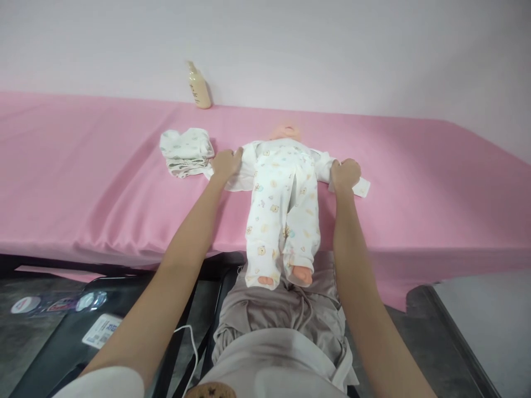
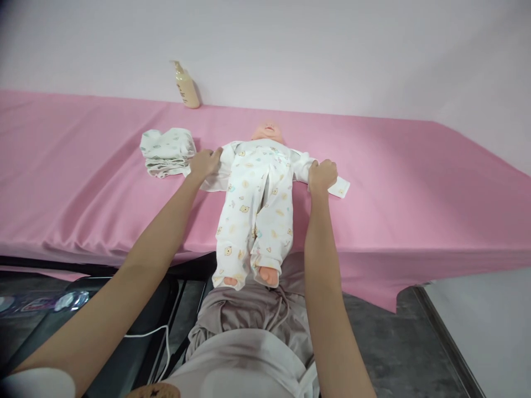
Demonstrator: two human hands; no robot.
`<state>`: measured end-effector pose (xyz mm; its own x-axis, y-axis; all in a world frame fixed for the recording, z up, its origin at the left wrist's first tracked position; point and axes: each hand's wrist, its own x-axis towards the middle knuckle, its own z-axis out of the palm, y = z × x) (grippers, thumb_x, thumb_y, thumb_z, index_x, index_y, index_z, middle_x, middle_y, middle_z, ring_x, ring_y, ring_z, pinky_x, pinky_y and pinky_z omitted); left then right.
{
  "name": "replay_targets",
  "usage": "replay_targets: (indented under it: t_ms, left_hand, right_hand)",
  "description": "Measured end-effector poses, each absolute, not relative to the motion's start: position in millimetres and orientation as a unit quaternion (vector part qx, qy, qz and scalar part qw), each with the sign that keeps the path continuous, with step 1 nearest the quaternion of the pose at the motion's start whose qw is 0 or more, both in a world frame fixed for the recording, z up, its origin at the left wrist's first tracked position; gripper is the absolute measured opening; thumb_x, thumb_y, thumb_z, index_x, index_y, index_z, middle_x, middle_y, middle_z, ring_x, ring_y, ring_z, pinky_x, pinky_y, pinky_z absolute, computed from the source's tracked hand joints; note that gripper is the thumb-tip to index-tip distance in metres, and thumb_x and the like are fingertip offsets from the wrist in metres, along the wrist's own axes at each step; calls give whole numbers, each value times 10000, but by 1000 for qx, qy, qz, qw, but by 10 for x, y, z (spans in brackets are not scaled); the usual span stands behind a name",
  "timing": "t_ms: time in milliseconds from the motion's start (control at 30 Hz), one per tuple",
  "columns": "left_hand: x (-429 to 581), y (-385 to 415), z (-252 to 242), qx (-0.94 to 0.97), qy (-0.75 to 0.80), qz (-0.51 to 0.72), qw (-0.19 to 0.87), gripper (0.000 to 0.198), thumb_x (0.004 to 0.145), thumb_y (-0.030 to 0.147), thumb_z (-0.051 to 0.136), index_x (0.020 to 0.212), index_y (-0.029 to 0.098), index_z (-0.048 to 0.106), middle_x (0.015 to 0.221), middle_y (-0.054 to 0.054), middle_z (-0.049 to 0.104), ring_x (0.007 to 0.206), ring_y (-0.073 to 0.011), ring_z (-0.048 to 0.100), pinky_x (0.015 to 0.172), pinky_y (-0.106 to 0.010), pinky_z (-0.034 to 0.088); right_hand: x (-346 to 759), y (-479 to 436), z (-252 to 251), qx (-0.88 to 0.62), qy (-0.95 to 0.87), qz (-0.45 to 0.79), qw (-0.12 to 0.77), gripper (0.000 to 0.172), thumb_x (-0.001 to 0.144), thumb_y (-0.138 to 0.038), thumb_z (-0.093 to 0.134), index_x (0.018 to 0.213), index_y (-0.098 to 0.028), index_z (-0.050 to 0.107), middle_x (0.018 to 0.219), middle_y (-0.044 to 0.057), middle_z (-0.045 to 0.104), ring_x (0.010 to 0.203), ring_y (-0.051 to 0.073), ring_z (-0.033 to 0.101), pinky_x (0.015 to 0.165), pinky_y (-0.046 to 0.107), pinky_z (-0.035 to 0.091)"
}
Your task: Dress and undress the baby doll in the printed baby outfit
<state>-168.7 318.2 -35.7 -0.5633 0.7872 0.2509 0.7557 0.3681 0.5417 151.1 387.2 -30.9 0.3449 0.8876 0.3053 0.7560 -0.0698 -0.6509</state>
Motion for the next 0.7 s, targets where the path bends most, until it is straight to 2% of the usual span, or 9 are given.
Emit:
replay_targets:
  t_ms: [133, 267, 367, 467, 567, 700]
  left_hand:
    - [-1724, 3198, -269, 444, 795, 413, 10, 201, 843, 388, 525, 798, 192, 526, 899, -131, 641, 942, -304, 603, 876, -422, 422]
    - [-1537, 3183, -31, 453, 713, 535, -26, 196, 846, 383, 583, 879, 199, 523, 911, -88, 617, 985, -274, 572, 949, -395, 391]
    - [-1158, 3175, 163, 540, 608, 582, 5, 163, 844, 341, 602, 911, 204, 547, 944, -61, 609, 1042, -256, 538, 976, -367, 380]
    - [-699, 3163, 256, 654, 551, 514, 60, 96, 816, 180, 584, 910, 201, 587, 853, -53, 600, 1015, -271, 551, 974, -393, 372]
    - [-370, 3112, 237, 711, 588, 381, 51, 212, 761, 32, 496, 858, 175, 618, 829, -85, 611, 942, -295, 580, 932, -441, 388]
    - [-254, 3003, 146, 708, 623, 331, 4, 306, 759, 6, 434, 895, 182, 645, 886, -102, 643, 895, -286, 605, 889, -451, 414]
  right_hand:
    - [1502, 3863, -295, -713, -568, 94, 400, 191, 802, -184, 453, 904, -127, 604, 992, 155, 595, 980, 278, 556, 892, 451, 426]
    - [1515, 3898, -275, -678, -561, 143, 453, 278, 709, -115, 474, 964, -148, 579, 956, 84, 609, 920, 212, 564, 901, 370, 427]
    - [1512, 3922, -254, -670, -542, 185, 472, 353, 691, -138, 513, 1043, -147, 543, 945, 58, 602, 890, 182, 568, 870, 319, 433]
    - [1489, 3918, -240, -689, -524, 175, 469, 332, 727, -201, 535, 1052, -134, 530, 1002, 90, 591, 944, 196, 556, 877, 327, 427]
    - [1466, 3887, -245, -694, -539, 147, 454, 249, 776, -239, 514, 993, -128, 563, 1012, 128, 594, 985, 238, 544, 891, 378, 427]
    - [1478, 3835, -232, -703, -561, 122, 419, 205, 768, -184, 503, 931, -120, 611, 971, 148, 604, 969, 269, 555, 878, 420, 438]
